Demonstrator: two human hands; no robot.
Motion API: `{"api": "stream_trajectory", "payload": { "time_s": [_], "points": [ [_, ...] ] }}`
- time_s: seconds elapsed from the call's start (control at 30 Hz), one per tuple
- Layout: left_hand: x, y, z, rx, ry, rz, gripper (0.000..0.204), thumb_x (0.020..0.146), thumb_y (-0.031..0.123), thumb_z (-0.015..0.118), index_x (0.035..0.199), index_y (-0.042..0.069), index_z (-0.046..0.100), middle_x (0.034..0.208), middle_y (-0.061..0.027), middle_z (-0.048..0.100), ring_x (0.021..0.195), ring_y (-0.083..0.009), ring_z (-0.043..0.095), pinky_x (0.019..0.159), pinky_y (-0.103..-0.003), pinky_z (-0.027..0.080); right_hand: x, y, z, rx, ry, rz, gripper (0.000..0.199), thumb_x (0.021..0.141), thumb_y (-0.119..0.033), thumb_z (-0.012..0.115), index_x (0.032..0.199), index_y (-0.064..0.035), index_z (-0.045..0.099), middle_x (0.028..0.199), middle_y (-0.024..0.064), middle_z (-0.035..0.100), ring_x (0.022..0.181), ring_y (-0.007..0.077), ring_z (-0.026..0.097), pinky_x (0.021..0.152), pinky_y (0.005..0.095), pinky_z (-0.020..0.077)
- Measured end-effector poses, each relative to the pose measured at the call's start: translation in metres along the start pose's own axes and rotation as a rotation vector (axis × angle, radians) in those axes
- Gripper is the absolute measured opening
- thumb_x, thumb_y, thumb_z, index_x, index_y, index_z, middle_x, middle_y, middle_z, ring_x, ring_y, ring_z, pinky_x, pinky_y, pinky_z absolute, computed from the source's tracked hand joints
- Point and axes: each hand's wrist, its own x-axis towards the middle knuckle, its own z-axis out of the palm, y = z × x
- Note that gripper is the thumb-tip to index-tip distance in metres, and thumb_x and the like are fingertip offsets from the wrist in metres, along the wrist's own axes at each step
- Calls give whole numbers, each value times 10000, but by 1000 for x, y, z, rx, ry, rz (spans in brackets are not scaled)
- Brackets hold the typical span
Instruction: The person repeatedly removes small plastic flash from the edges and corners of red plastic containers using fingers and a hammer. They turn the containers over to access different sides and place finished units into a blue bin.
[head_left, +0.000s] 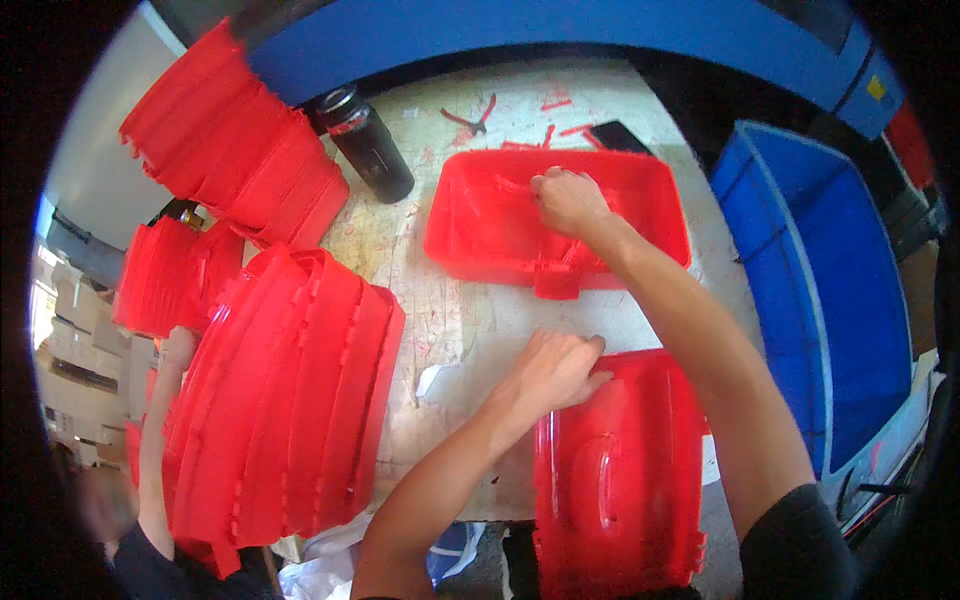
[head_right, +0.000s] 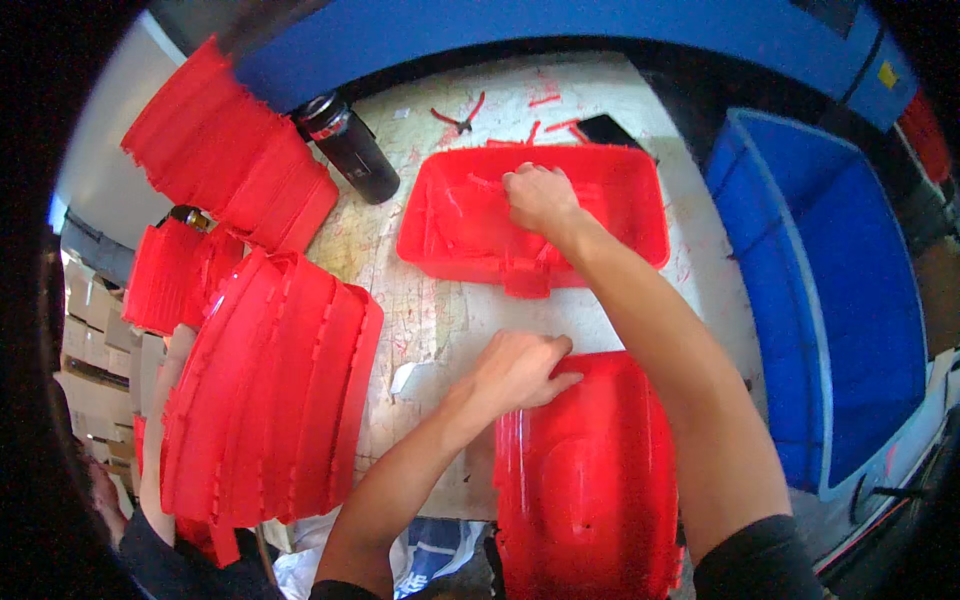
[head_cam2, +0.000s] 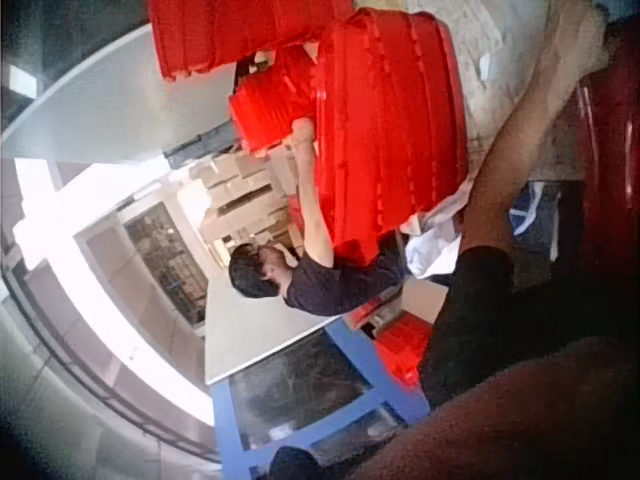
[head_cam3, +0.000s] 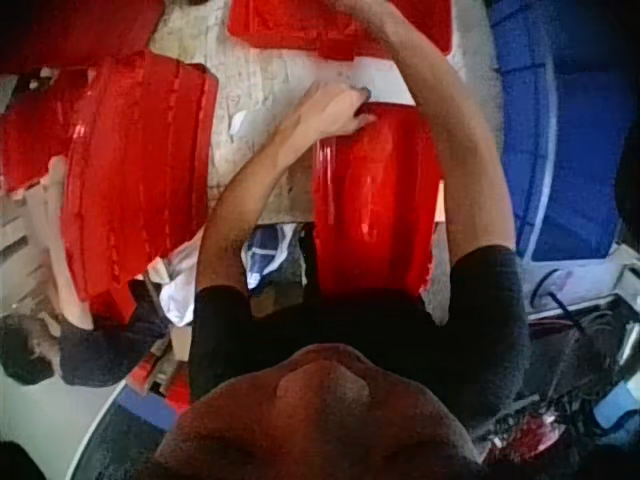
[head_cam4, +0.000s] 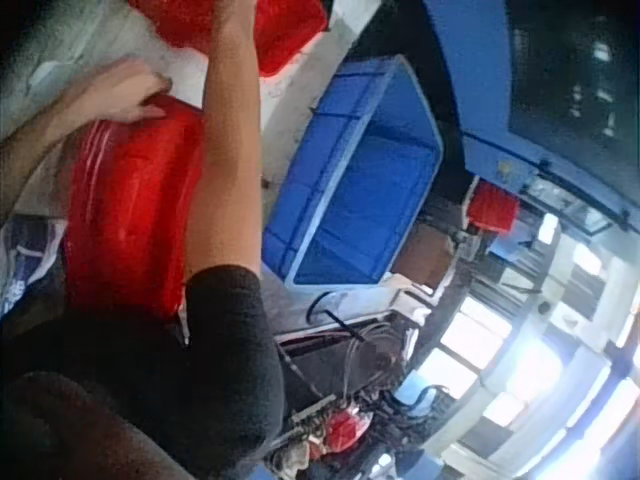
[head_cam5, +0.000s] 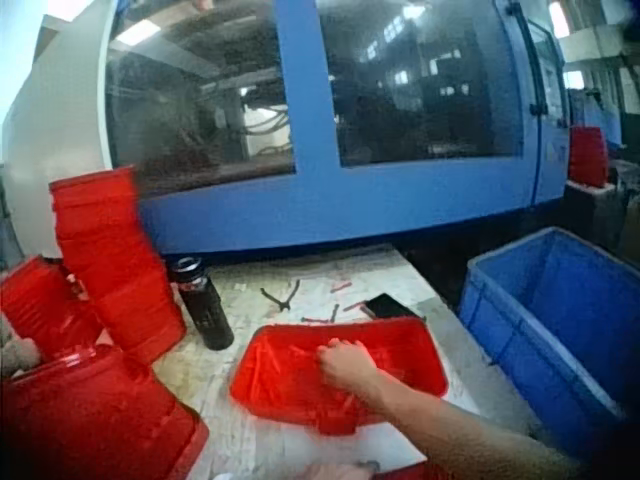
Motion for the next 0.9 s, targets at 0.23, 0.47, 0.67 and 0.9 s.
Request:
{"api": "stream_trajectory", "payload": {
  "time_s": [0.23,0.47,0.67,0.9],
  "points": [
    [-20,27,-35,-819,821,135,329,960,294,637,1143,21,629,869,-93,658,719,-196,626,656,-329,506,-172,-34,-127,1310,-116,312,108,977,-141,634,928,-45,632,866,-22,582,825,60,494,753,267,447],
    [-48,78,-35,-1236,397,-70,143,1006,194,606,1066,71,563,652,21,563,510,-37,492,442,-199,368,-270,-81,-138,1189,-95,153,204,961,-61,601,1152,-6,554,942,88,636,896,194,636,810,335,504],
    [-41,40,-35,-783,474,-130,300,966,73,598,1262,38,571,888,-92,690,831,-146,669,732,-303,542,-285,-68,-127,673,-118,280,258,951,-100,571,1156,56,577,949,303,667,940,426,673,779,490,533],
    [-4,-11,-5,-127,-140,-12,457,772,228,761,1161,25,632,1072,-249,680,1039,-410,644,886,-466,511,-268,-57,-75,487,-263,232,232,957,-198,572,977,20,648,880,271,676,855,451,662,779,550,508]
  ]
}}
